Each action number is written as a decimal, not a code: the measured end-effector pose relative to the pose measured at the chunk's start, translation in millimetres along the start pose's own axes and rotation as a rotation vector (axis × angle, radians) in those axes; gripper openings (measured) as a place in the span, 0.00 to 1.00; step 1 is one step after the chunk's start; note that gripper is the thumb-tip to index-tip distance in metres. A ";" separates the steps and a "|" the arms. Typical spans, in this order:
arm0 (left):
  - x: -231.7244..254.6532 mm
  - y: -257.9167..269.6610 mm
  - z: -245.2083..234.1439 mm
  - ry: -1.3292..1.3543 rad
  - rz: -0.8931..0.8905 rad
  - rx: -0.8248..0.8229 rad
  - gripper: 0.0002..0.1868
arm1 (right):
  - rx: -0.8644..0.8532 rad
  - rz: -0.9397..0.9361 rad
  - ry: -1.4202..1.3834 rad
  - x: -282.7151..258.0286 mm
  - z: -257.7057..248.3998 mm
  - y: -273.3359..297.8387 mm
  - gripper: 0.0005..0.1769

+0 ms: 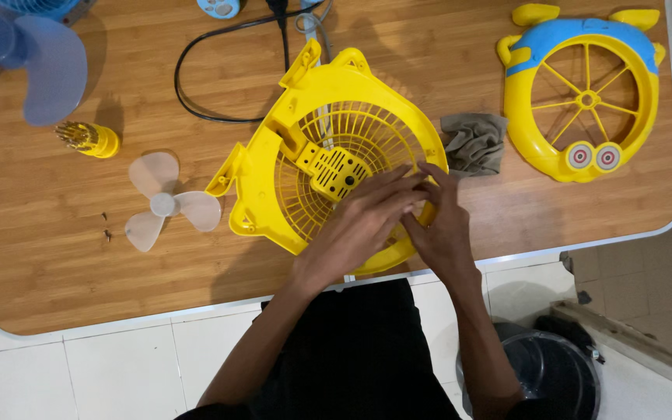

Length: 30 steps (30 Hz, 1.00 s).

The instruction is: The person disassembles a yellow table fan on a wooden table. They remove the front grille, then the fan blades, and finally unscrew the rear grille using a screwdriver. The removed parts are placed on the table.

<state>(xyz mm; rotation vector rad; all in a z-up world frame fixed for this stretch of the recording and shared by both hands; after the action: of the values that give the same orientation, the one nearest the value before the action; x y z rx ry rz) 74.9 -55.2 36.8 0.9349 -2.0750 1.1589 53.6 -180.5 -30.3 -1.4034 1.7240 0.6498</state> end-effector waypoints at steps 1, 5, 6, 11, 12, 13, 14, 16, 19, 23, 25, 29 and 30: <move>-3.0 0.5 -2.2 0.036 -0.035 0.010 0.11 | -0.022 -0.023 -0.016 -5.4 0.3 0.8 0.43; -11.8 2.0 -7.0 0.076 -0.102 0.063 0.11 | -0.057 -0.118 -0.024 -24.7 3.6 3.8 0.47; -12.3 2.3 -6.7 0.061 -0.102 0.080 0.10 | -0.052 -0.142 -0.012 -27.5 4.0 4.5 0.47; -20.1 1.0 -9.5 -0.050 -0.185 0.169 0.16 | 0.113 -0.137 -0.009 -25.4 -3.7 5.9 0.42; -23.1 1.2 -10.7 -0.072 -0.220 0.171 0.17 | 0.129 -0.114 -0.032 -22.3 -4.2 6.0 0.42; -23.8 1.3 -9.4 -0.060 -0.237 0.148 0.18 | 0.117 -0.119 -0.027 -21.4 -2.7 6.2 0.40; -24.9 1.9 -9.1 -0.049 -0.254 0.124 0.18 | 0.105 -0.125 -0.022 -20.6 -1.4 6.2 0.39; -19.7 2.4 -7.6 0.027 -0.225 0.089 0.14 | 0.067 -0.115 -0.027 -17.0 -1.8 5.2 0.37; -6.4 2.2 -12.8 0.111 -0.091 0.068 0.12 | -0.002 -0.082 -0.067 -15.8 1.6 1.0 0.35; -6.7 2.3 -15.8 0.044 -0.034 0.071 0.15 | -0.083 -0.129 -0.071 -27.7 -0.8 2.7 0.37; -11.1 1.4 -15.9 0.030 -0.054 0.073 0.13 | -0.094 -0.172 -0.062 -33.9 -2.1 2.5 0.38; -17.4 1.7 -12.6 -0.004 -0.137 0.075 0.12 | -0.069 -0.129 -0.013 -27.0 0.8 3.4 0.39; -18.1 2.3 -11.1 -0.013 -0.167 0.069 0.13 | -0.064 -0.091 0.005 -21.8 1.8 3.5 0.38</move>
<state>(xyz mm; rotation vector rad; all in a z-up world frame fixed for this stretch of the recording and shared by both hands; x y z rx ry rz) 85.3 -39.2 27.0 1.1283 -1.9360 1.1443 52.0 -166.2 -13.5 -1.5202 1.6453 0.6569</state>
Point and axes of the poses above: each hand's wrist, its own y-axis away from the middle knuckle, its own z-axis out of the palm, x = y × z, the point moved 10 cm from there along -y, towards the middle knuckle, and after that the axes turned 12 degrees about x, right-handed, at the moved point
